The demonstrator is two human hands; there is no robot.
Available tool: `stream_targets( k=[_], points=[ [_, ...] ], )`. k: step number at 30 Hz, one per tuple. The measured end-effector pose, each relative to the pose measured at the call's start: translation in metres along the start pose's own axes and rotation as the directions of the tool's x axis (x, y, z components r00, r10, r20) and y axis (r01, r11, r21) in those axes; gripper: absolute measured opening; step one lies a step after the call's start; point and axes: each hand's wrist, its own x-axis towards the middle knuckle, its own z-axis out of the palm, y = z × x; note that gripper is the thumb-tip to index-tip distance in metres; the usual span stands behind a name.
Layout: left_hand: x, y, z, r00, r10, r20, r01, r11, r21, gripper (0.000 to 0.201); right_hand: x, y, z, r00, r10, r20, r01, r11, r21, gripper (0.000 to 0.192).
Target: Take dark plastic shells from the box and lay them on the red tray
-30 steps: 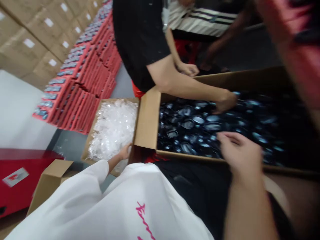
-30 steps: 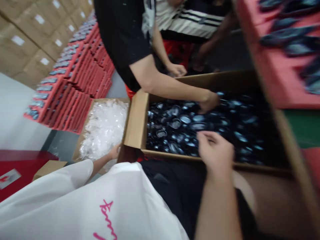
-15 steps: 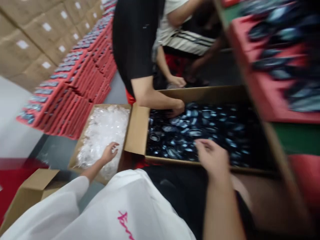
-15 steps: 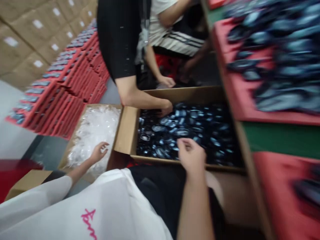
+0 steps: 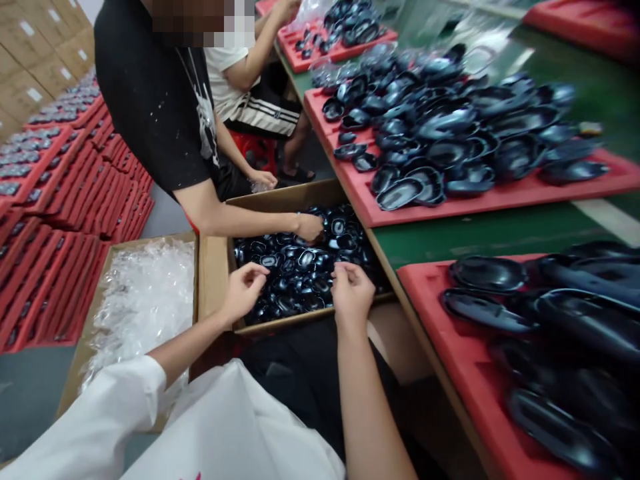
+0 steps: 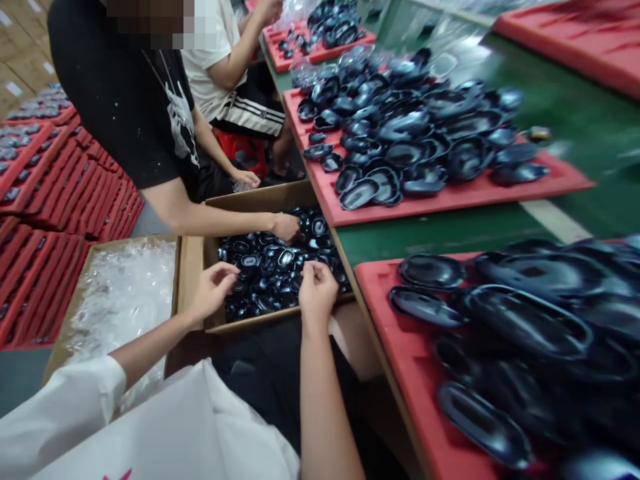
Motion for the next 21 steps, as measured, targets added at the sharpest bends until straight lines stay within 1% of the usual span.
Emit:
stream_targets(
  k=[1, 2, 3, 4, 5, 6, 8, 10, 11, 13, 15, 17, 19, 20, 21],
  points=[
    [0.013, -0.002, 0.022, 0.988, -0.130, 0.080, 0.133, 0.990, -0.041, 0.030, 0.001, -0.002, 0.001, 1.000, 0.021, 0.000, -0.021, 1.000, 0.022, 0.036],
    [0.025, -0.005, 0.044, 0.959, -0.241, 0.147, 0.247, 0.969, -0.023, 0.036, 0.002, -0.003, 0.001, 0.999, 0.034, 0.001, -0.034, 0.999, 0.038, 0.036],
    [0.036, -0.009, 0.065, 0.932, -0.316, 0.177, 0.315, 0.948, 0.035, 0.045, 0.003, -0.004, 0.001, 0.999, 0.042, -0.003, -0.041, 0.998, 0.053, 0.037],
    [0.046, -0.013, 0.083, 0.917, -0.354, 0.185, 0.338, 0.934, 0.111, 0.056, 0.003, -0.005, 0.000, 0.999, 0.044, -0.008, -0.043, 0.997, 0.067, 0.037],
    [0.054, -0.017, 0.099, 0.915, -0.359, 0.183, 0.324, 0.926, 0.194, 0.068, 0.004, -0.005, -0.001, 0.999, 0.043, -0.011, -0.043, 0.996, 0.079, 0.038],
    [0.060, -0.020, 0.113, 0.923, -0.341, 0.180, 0.286, 0.919, 0.271, 0.079, 0.005, -0.005, -0.002, 0.999, 0.042, -0.012, -0.041, 0.995, 0.088, 0.038],
    [0.066, -0.027, 0.133, 0.934, -0.291, 0.206, 0.196, 0.902, 0.385, 0.098, 0.006, -0.004, -0.005, 0.999, 0.043, -0.014, -0.041, 0.994, 0.104, 0.038],
    [0.064, -0.034, 0.146, 0.925, -0.251, 0.284, 0.109, 0.894, 0.436, 0.109, 0.006, -0.002, -0.007, 0.999, 0.047, -0.027, -0.043, 0.992, 0.117, 0.039],
    [0.062, -0.037, 0.149, 0.915, -0.226, 0.334, 0.062, 0.897, 0.438, 0.109, 0.007, -0.001, -0.007, 0.998, 0.046, -0.038, -0.041, 0.992, 0.120, 0.039],
    [0.057, -0.043, 0.154, 0.882, -0.166, 0.441, -0.036, 0.910, 0.413, 0.097, 0.008, 0.000, -0.008, 0.997, 0.041, -0.063, -0.033, 0.992, 0.118, 0.039],
    [0.055, -0.047, 0.155, 0.853, -0.112, 0.510, -0.109, 0.917, 0.384, 0.076, 0.009, 0.000, -0.008, 0.995, 0.039, -0.091, -0.028, 0.993, 0.117, 0.039],
    [0.054, -0.049, 0.154, 0.841, -0.057, 0.538, -0.164, 0.921, 0.354, 0.059, 0.011, 0.000, -0.008, 0.993, 0.048, -0.111, -0.034, 0.992, 0.124, 0.039],
    [0.053, -0.048, 0.152, 0.840, 0.020, 0.543, -0.217, 0.929, 0.301, 0.053, 0.012, 0.002, -0.008, 0.992, 0.062, -0.107, -0.047, 0.990, 0.134, 0.039],
    [0.052, -0.047, 0.150, 0.847, 0.045, 0.529, -0.227, 0.932, 0.283, 0.051, 0.012, 0.003, -0.008, 0.993, 0.067, -0.102, -0.053, 0.990, 0.134, 0.039],
    [0.051, -0.045, 0.148, 0.866, 0.053, 0.496, -0.219, 0.934, 0.282, 0.051, 0.013, 0.005, -0.008, 0.993, 0.064, -0.096, -0.052, 0.991, 0.123, 0.039]
  ],
)
